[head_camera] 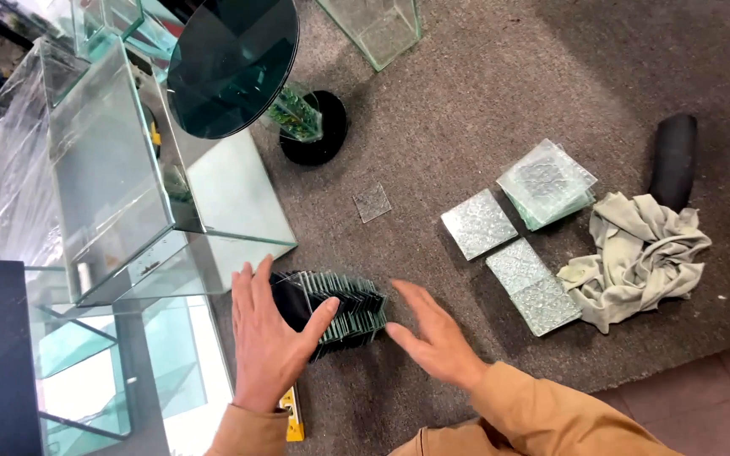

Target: The person picks up small square glass tiles from the floor, stacks them into a neat pile, and wipes the stack with a cloth. They then separate the stack into smaller piles and continue handling the tiles.

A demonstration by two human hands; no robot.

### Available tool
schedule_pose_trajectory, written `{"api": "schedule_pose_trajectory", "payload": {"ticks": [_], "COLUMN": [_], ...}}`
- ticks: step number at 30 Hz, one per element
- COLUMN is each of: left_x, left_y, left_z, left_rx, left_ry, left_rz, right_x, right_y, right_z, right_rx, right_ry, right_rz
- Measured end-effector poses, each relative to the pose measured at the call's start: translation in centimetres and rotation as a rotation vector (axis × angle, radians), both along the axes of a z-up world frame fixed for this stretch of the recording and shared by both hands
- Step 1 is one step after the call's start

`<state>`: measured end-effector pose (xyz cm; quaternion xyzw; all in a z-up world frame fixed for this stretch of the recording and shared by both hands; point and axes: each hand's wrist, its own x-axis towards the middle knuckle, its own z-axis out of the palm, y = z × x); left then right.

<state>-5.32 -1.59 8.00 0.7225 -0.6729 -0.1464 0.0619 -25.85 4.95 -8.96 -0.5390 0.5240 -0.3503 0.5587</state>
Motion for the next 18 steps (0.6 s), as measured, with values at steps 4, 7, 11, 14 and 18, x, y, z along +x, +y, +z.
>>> {"api": "schedule_pose_trajectory", "payload": {"ticks": [4,7,11,14,18], "left_x": [0.9,0.6,1.3,3.8,3.1], "left_y": [1.1,1.6,2.5,3.6,2.4], "left_z": [0.8,1.3,-0.9,-6.1,-7.7], "left_rx": [-0.029,0.039,0.114,0.125,0.261], "left_ry": [0.287,0.78,1.229,1.432,1.534], "left_rz": [0.202,0.716,1.038,1.079,1.103], "right_x": [1.8,2.3,2.8,3.2,3.6], "right_y": [-1.3,-1.2,-1.1,-0.8,-0.5], "right_z": [3.7,5.7,8.2,9.0,8.9], "right_rx": [-0.148,-0.279,-0.32,-0.31,-0.353], "right_ry": [-0.023,-0.12,-0.133,-0.124,-0.048], "right_rz": [0.063,0.085,0.097,0.102,0.095]}}
